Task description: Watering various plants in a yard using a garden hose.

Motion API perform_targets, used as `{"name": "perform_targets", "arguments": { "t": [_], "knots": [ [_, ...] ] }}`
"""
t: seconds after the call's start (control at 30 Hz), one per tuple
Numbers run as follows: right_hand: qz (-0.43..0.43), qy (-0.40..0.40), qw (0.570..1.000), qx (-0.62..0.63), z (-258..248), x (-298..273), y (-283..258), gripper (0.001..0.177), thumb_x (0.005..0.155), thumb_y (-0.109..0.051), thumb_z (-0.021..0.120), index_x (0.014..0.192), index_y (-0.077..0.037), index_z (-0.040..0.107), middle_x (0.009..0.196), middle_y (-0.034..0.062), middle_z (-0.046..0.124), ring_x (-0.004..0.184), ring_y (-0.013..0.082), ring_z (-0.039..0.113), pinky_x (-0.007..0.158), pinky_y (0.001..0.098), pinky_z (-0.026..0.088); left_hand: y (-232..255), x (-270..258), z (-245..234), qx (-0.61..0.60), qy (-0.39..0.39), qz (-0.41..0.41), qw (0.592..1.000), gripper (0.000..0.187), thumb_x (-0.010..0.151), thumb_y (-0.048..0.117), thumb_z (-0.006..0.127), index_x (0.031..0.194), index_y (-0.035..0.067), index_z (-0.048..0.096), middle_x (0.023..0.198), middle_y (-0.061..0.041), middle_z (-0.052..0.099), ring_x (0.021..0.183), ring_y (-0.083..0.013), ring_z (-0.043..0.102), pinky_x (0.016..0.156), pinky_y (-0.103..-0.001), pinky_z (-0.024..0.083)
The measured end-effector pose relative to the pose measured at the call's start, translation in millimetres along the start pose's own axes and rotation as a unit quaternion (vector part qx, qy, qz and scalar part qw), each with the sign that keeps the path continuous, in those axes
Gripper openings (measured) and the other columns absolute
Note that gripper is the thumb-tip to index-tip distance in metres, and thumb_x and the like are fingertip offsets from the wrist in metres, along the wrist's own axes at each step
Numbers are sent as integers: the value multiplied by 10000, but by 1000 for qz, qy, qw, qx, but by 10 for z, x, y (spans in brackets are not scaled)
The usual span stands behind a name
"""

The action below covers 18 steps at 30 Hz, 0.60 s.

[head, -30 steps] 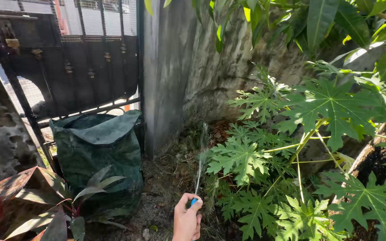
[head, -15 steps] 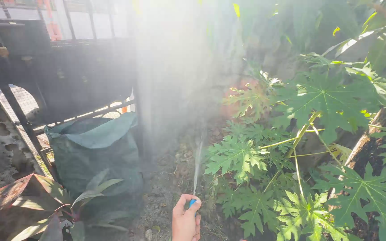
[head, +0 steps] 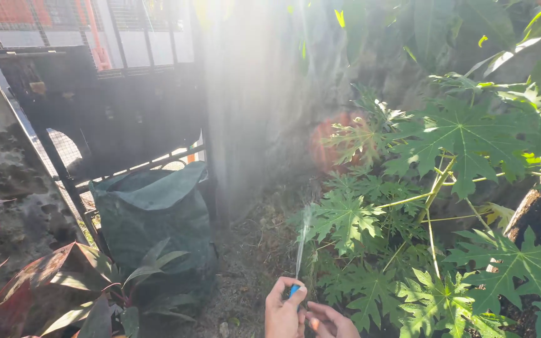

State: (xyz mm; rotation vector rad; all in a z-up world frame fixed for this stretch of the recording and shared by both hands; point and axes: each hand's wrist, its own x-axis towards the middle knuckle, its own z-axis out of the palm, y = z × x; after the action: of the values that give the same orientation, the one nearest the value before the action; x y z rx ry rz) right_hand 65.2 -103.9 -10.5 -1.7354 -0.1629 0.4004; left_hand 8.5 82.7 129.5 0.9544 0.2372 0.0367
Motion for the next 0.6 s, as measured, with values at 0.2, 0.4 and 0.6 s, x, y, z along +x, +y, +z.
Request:
{"name": "perform_targets", "arguments": {
  "t": [0.2,0.4,0.6],
  "knots": [
    [27,68,997,34,222,-427,-995,492,938,-251,668,1422,-191,597,1274,67,763,1128,193,743,938,418,630,350,-390,150,25,39,-34,998,52,915,79,684,922,105,639,489,-55,473,315,-110,313,303,-285,165],
    [11,60,977,205,318,-379,-882,427,999,-247,552,1379,-82,656,1183,123,744,905,190,668,798,407,612,236,-541,338,-28,12,4,1000,69,909,-5,679,921,27,619,636,-55,650,409,-98,436,337,-271,215],
    [-115,125,970,176,38,-779,-983,474,1014,-339,496,1320,-30,682,1042,121,799,730,113,678,642,254,545,158,-857,758,71,-100,57,991,75,909,3,705,966,20,660,643,-50,577,445,-79,490,428,-260,361]
  ]
}}
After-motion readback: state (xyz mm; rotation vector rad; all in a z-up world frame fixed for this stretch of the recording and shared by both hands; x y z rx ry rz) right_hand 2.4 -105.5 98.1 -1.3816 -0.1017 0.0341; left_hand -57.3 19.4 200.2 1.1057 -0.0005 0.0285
